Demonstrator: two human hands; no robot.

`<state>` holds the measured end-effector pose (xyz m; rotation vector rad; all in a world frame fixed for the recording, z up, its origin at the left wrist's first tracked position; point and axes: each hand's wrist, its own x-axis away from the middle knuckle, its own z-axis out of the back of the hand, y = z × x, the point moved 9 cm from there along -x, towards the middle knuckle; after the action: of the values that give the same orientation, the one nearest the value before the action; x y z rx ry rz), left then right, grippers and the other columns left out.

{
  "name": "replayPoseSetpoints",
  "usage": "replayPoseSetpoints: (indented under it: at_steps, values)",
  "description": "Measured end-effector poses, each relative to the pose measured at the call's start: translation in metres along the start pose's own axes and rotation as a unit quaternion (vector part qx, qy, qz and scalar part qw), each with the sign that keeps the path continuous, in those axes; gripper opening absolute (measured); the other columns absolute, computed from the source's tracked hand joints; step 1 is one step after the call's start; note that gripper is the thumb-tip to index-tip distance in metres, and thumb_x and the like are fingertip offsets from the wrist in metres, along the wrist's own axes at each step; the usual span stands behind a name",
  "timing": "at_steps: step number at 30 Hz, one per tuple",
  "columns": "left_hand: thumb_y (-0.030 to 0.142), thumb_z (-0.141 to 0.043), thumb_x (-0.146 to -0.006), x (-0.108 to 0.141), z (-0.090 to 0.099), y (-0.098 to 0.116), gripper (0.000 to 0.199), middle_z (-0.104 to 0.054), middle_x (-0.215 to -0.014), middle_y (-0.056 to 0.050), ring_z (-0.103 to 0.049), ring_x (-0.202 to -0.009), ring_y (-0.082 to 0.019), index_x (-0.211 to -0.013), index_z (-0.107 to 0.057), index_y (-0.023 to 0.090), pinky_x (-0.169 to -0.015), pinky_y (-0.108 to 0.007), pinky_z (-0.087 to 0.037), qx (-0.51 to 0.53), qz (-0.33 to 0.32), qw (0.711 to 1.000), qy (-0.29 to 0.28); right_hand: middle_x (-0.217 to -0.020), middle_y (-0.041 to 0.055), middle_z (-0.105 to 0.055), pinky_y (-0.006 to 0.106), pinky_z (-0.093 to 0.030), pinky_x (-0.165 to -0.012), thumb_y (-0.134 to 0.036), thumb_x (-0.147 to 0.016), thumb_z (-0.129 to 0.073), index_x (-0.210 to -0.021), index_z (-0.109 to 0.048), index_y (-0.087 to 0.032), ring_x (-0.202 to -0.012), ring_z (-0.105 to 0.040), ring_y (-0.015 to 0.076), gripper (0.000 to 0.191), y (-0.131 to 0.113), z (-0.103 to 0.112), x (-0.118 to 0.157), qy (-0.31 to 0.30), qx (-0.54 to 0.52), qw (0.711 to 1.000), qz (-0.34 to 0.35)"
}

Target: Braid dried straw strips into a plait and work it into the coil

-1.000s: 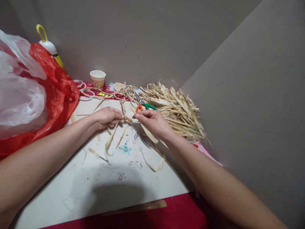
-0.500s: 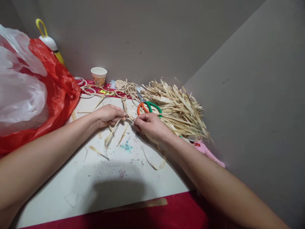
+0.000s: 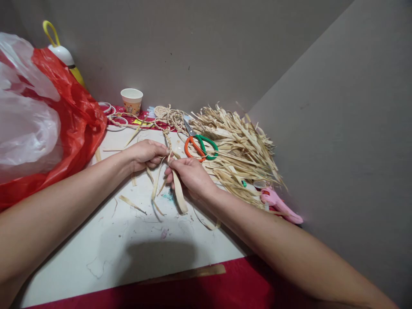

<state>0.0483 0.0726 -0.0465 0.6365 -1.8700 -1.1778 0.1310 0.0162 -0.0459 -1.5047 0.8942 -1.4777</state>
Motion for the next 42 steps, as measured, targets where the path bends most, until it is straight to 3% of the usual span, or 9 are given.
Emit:
replayPoseSetpoints:
  at_steps: [11,16,23,27,29,31,34,37,42]
  values:
    - [0.009,-0.061,-0.072,0.001,-0.002,0.001,0.010,-0.051,-0.049,0.001,-0.022,-0.032,0.001,-0.062,-0.059,0.010,-0.033,-0.015,-0.012,0.015,0.007,1.000,-0.011,-0.046,0.0011,-0.058,0.019,-0.037,-0.033,-0.022,-0.084,-0.048,-0.064,-0.057,-0.012,-0.032,-0.049,0.0087,0.025,0.012,-0.006,0.000,-0.012,-0.060,0.997,-0.049]
    - [0.008,-0.057,-0.075,0.001,-0.003,-0.001,0.015,-0.044,-0.044,0.004,-0.021,-0.031,0.001,-0.060,-0.056,0.011,-0.033,-0.014,-0.011,0.010,0.010,1.000,-0.009,-0.047,0.0010,-0.058,0.019,-0.037,-0.033,-0.019,-0.082,-0.047,-0.063,-0.057,-0.012,-0.032,-0.049,0.0089,0.023,0.011,-0.009,0.000,-0.025,-0.057,0.997,-0.042]
    - [0.006,-0.057,-0.074,0.002,-0.003,-0.001,0.013,-0.051,-0.050,0.001,-0.024,-0.031,0.001,-0.062,-0.055,0.011,-0.033,-0.014,-0.013,0.020,0.006,1.000,-0.002,-0.052,0.0026,-0.060,0.018,-0.036,-0.037,-0.029,-0.088,-0.044,-0.061,-0.057,-0.013,-0.038,-0.051,0.0089,0.034,0.001,-0.020,0.010,-0.115,0.101,0.988,-0.024]
    - [0.005,-0.055,-0.076,0.004,-0.003,0.002,0.013,-0.057,-0.055,-0.001,-0.026,-0.031,0.001,-0.064,-0.055,0.010,-0.033,-0.014,-0.013,0.013,0.006,1.000,0.007,-0.054,0.0009,-0.057,0.019,-0.037,-0.044,-0.034,-0.082,-0.055,-0.058,-0.056,-0.014,-0.045,-0.049,0.0082,0.031,-0.047,0.022,0.005,0.061,0.245,0.947,0.198]
    - [0.006,-0.056,-0.077,0.005,-0.004,0.003,0.012,-0.059,-0.057,-0.002,-0.025,-0.030,0.001,-0.065,-0.055,0.010,-0.033,-0.014,-0.013,0.008,0.008,1.000,0.007,-0.063,0.0004,-0.060,0.020,-0.039,-0.047,-0.030,-0.079,-0.058,-0.069,-0.061,-0.014,-0.047,-0.049,0.0076,0.020,-0.062,0.041,0.002,0.128,0.241,0.928,0.254]
    - [0.006,-0.057,-0.076,0.006,-0.004,0.003,0.012,-0.060,-0.057,-0.002,-0.025,-0.031,0.001,-0.065,-0.056,0.010,-0.033,-0.014,-0.013,0.010,0.008,1.000,0.004,-0.072,-0.0001,-0.062,0.020,-0.038,-0.044,-0.027,-0.080,-0.058,-0.087,-0.062,-0.015,-0.046,-0.049,0.0068,0.015,-0.058,0.044,-0.011,0.095,0.213,0.947,0.221]
    - [0.007,-0.058,-0.076,0.005,-0.003,0.003,0.011,-0.059,-0.056,-0.001,-0.025,-0.030,0.001,-0.066,-0.056,0.011,-0.033,-0.014,-0.014,0.010,0.003,1.000,0.004,-0.070,-0.0016,-0.059,0.019,-0.026,-0.033,-0.028,-0.085,-0.052,-0.088,-0.059,-0.017,-0.037,-0.042,0.0049,0.013,-0.039,0.024,-0.029,-0.048,0.147,0.982,0.112]
    - [0.006,-0.057,-0.076,0.005,-0.003,0.004,0.013,-0.058,-0.054,0.000,-0.026,-0.031,0.000,-0.064,-0.056,0.012,-0.034,-0.016,-0.015,-0.009,-0.008,1.000,0.009,-0.053,-0.0052,-0.045,0.017,-0.017,-0.029,-0.031,-0.089,-0.049,-0.073,-0.054,-0.016,-0.032,-0.027,0.0034,0.022,-0.026,0.006,-0.034,-0.155,0.097,0.982,0.040]
    - [0.008,-0.055,-0.078,0.005,-0.001,0.010,0.020,-0.050,-0.044,0.002,-0.027,-0.031,-0.002,-0.059,-0.059,0.011,-0.034,-0.019,-0.015,-0.117,-0.038,0.992,0.031,-0.046,-0.0078,-0.034,0.014,-0.013,-0.029,-0.035,-0.089,-0.050,-0.066,-0.045,-0.017,-0.031,-0.023,0.0028,0.029,-0.010,0.003,-0.037,-0.224,0.095,0.969,-0.052]
